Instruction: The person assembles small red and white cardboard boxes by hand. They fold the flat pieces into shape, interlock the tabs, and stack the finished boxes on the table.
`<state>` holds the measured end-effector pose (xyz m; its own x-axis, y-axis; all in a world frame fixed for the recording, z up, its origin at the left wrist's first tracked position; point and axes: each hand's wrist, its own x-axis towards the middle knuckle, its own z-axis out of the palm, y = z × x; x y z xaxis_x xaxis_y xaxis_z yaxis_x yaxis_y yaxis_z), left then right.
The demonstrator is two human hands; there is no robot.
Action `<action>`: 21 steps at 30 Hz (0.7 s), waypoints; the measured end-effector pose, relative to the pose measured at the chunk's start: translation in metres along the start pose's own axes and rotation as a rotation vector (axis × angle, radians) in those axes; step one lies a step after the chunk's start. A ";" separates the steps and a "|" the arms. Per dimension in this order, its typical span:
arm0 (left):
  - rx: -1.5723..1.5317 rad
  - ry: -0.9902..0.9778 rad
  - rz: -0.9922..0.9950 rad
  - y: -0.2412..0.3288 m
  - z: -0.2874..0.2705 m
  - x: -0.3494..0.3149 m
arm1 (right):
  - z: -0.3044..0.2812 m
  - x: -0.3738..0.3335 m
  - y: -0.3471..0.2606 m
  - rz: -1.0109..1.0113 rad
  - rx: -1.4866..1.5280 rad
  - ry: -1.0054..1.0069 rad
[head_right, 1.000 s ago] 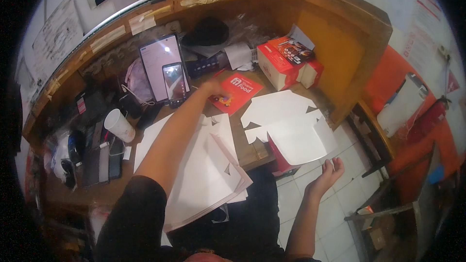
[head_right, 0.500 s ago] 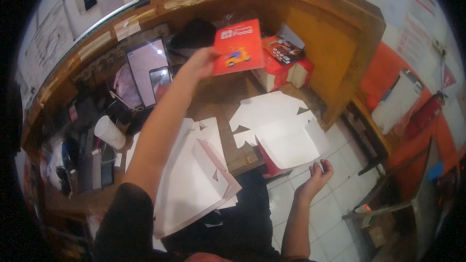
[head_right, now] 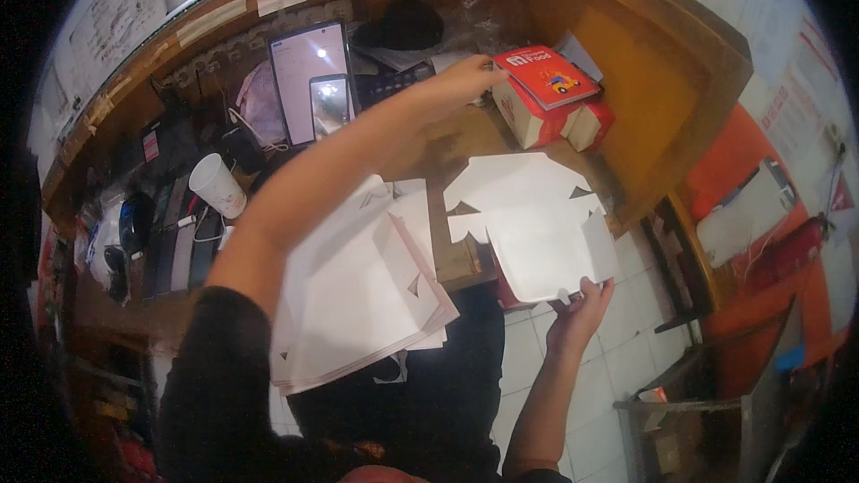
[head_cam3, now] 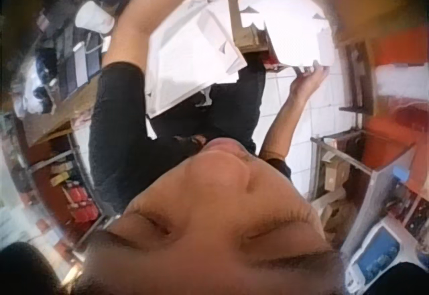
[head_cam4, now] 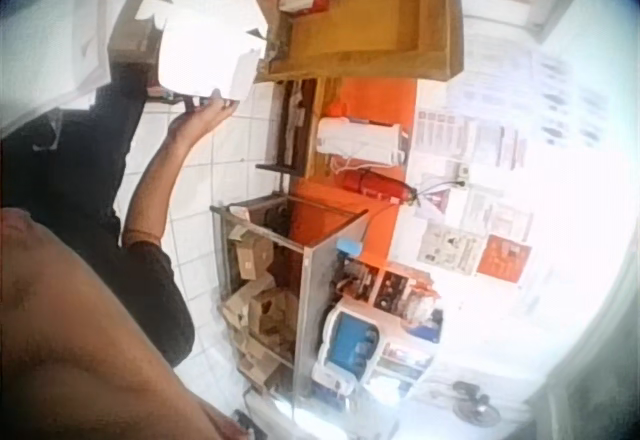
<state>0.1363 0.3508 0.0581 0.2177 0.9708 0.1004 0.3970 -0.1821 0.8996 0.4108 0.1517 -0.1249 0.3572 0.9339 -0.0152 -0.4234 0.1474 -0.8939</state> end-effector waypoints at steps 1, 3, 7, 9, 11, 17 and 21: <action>0.089 -0.008 0.001 0.003 -0.010 -0.025 | -0.003 -0.002 -0.004 -0.007 0.050 0.028; 0.282 0.040 0.045 -0.023 -0.034 -0.069 | -0.008 -0.008 -0.001 0.018 0.105 -0.020; 0.491 0.015 0.090 -0.058 -0.054 -0.114 | -0.004 -0.003 0.007 0.060 0.078 -0.066; 0.471 -0.026 0.029 -0.066 -0.058 -0.131 | 0.011 0.013 0.017 0.076 0.031 -0.114; 0.513 -0.051 0.004 -0.061 -0.047 -0.134 | 0.022 0.023 0.013 0.083 0.006 -0.143; 0.622 -0.057 0.105 -0.071 0.000 -0.084 | 0.017 0.028 -0.002 0.141 -0.090 -0.166; 0.411 -0.055 0.067 -0.095 0.027 -0.009 | -0.005 0.052 -0.005 0.033 -0.457 -0.056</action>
<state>0.1205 0.3555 -0.0391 0.2981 0.9470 0.1197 0.7008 -0.3023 0.6462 0.4356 0.1981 -0.1239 0.2990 0.9536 -0.0338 -0.0183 -0.0297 -0.9994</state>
